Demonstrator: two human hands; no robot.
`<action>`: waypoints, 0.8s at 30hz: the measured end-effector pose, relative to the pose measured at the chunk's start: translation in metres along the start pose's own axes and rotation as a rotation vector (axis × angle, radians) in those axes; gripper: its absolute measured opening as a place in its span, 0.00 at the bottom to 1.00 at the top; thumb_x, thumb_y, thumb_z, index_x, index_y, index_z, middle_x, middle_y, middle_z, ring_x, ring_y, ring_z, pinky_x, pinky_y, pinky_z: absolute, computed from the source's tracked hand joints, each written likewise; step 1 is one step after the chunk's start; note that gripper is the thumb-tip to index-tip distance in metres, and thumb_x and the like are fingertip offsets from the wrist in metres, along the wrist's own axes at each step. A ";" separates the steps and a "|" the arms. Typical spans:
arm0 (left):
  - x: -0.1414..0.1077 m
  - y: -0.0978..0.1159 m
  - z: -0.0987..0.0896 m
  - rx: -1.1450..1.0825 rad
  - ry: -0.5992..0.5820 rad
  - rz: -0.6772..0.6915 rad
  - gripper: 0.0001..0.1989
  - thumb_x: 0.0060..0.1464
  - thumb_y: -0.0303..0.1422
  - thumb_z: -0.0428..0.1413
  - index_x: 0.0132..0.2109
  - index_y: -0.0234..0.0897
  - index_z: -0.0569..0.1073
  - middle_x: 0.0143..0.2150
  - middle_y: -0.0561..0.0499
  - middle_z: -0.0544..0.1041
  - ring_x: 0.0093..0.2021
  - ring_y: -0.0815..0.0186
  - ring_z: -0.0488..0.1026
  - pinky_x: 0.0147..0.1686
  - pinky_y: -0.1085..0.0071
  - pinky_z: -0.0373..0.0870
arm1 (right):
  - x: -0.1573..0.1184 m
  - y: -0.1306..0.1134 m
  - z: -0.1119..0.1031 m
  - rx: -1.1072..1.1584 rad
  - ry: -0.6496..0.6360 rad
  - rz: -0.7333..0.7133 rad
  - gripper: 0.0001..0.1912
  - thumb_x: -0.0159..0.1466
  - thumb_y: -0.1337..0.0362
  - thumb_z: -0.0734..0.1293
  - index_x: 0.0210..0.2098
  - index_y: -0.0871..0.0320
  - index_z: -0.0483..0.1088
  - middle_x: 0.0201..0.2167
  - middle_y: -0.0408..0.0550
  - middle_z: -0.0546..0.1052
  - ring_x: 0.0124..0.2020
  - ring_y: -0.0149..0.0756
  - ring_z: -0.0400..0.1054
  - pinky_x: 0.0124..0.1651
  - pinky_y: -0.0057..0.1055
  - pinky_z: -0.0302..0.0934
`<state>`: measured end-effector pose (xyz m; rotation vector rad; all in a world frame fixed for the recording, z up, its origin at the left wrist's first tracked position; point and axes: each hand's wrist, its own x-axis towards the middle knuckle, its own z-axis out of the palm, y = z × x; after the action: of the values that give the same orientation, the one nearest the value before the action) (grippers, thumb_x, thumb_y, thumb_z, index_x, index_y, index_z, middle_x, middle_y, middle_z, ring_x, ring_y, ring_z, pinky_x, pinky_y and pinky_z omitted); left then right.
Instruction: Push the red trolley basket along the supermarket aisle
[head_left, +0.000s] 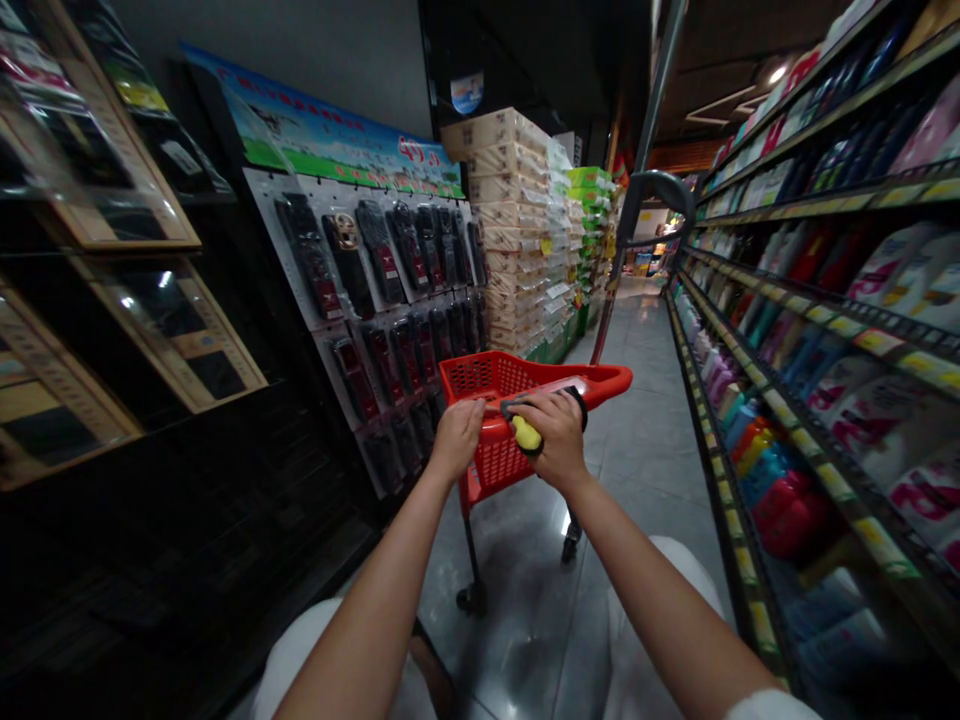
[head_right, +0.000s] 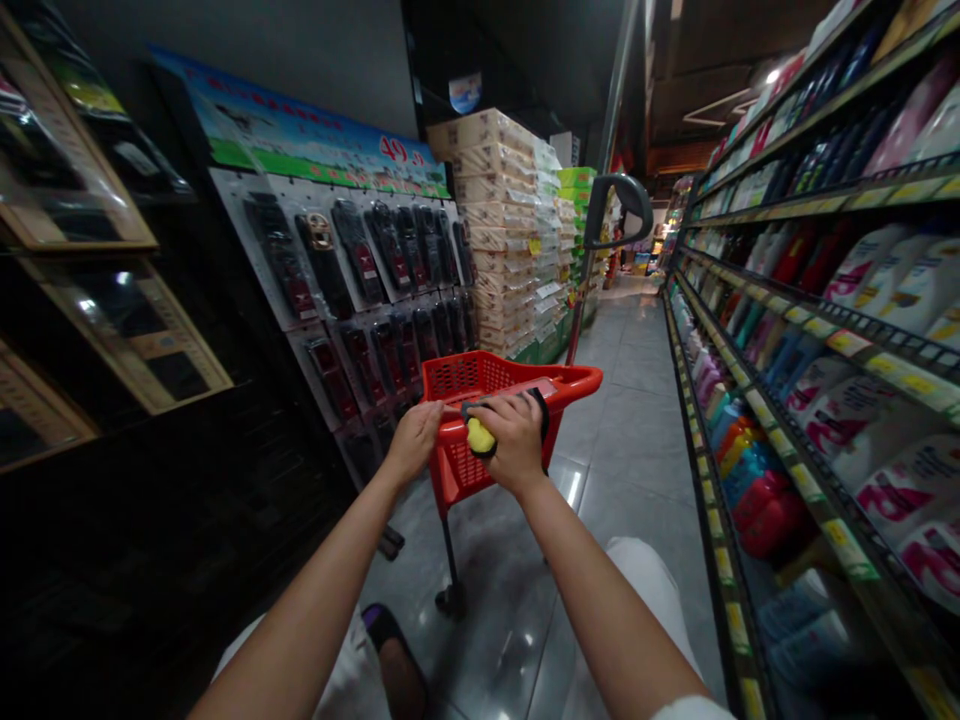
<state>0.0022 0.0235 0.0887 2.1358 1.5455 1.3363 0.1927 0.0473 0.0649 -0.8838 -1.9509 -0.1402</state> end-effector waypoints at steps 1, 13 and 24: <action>0.000 0.000 0.000 -0.019 -0.011 0.005 0.30 0.67 0.43 0.37 0.40 0.35 0.81 0.42 0.42 0.83 0.44 0.59 0.78 0.50 0.63 0.69 | -0.002 -0.001 0.000 0.026 -0.019 -0.043 0.15 0.63 0.62 0.65 0.48 0.47 0.76 0.51 0.43 0.78 0.54 0.43 0.67 0.65 0.45 0.45; 0.003 0.005 0.021 -0.173 0.009 -0.027 0.41 0.64 0.56 0.30 0.39 0.33 0.80 0.41 0.42 0.82 0.44 0.60 0.77 0.52 0.64 0.70 | -0.021 -0.017 0.026 0.106 0.187 0.078 0.15 0.63 0.63 0.64 0.48 0.48 0.75 0.51 0.46 0.77 0.57 0.45 0.65 0.71 0.51 0.37; 0.006 0.009 0.025 -0.150 -0.034 -0.087 0.46 0.61 0.61 0.29 0.46 0.32 0.81 0.52 0.39 0.80 0.56 0.55 0.74 0.62 0.59 0.64 | -0.017 0.024 0.020 0.153 0.452 0.279 0.16 0.64 0.64 0.60 0.49 0.53 0.73 0.52 0.53 0.75 0.64 0.49 0.60 0.67 0.57 0.49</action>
<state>0.0272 0.0328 0.0823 1.9690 1.4585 1.3354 0.1981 0.0652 0.0345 -0.9209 -1.3876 -0.0228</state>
